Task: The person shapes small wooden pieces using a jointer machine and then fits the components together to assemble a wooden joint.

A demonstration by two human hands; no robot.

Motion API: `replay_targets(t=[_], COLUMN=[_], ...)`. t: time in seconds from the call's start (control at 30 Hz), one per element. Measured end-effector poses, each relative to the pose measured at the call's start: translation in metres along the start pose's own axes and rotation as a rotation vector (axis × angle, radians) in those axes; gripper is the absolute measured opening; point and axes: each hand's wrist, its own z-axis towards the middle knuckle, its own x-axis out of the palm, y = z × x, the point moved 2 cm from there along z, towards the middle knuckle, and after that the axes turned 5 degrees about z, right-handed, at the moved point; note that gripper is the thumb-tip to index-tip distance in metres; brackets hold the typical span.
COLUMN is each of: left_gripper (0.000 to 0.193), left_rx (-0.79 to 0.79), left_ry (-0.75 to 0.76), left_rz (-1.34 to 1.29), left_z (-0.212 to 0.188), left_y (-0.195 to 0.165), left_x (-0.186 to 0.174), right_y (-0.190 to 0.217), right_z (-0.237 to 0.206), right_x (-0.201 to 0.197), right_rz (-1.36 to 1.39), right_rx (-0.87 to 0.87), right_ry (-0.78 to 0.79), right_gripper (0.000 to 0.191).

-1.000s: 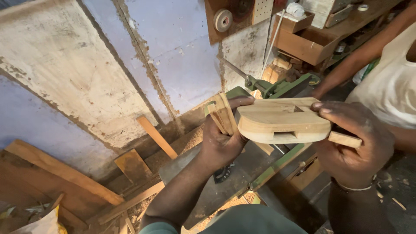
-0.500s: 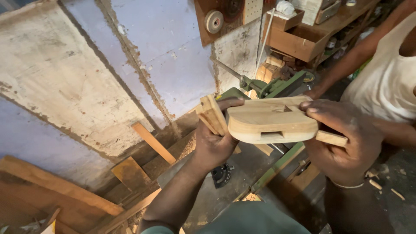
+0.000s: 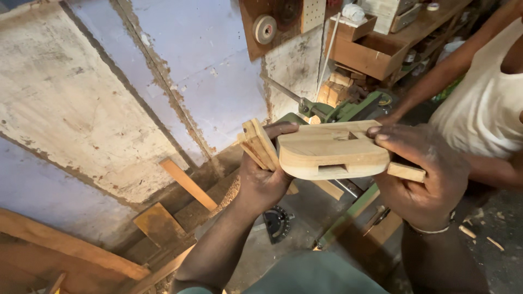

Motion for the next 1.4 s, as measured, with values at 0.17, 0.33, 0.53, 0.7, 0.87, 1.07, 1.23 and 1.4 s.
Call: replay_targets(t=[0.17,0.33,0.53,0.7,0.87,1.07,1.23,1.4], left_gripper=[0.039,0.039,0.04,0.04,0.04,0.054,0.06,0.06], left_rx=[0.02,0.026,0.028,0.038,0.166,0.306,0.393,0.371], left_ry=[-0.014,-0.028,-0.021,-0.019,-0.047,-0.106,-0.103,-0.095], left_rz=[0.003,0.006,-0.027,-0.011,-0.027,0.118,0.192,0.153], left_z=[0.005,0.006,0.012,0.018,0.026,0.032,0.029,0.021], left_y=[0.006,0.012,0.022,0.023,0.01,-0.01,-0.018,-0.021], left_x=[-0.006,-0.003,-0.002,-0.003,-0.002,-0.012,-0.012,-0.015], right_y=[-0.002,-0.006,-0.017,-0.021,-0.019,-0.023,-0.024,-0.019], right_z=[0.006,0.009,0.013,0.015,0.02,0.018,0.011,0.006], right_x=[0.009,0.012,0.014,0.015,0.017,0.018,0.013,0.011], right_rz=[0.001,0.022,0.034,-0.013,-0.025,-0.011,0.004,-0.002], right_rx=[-0.015,-0.004,-0.012,-0.011,-0.042,0.002,-0.002,0.003], right_ry=[-0.004,0.004,0.018,0.025,0.013,0.022,0.018,0.031], right_gripper=[0.037,0.038,0.039,0.038,0.034,0.035,0.037,0.037])
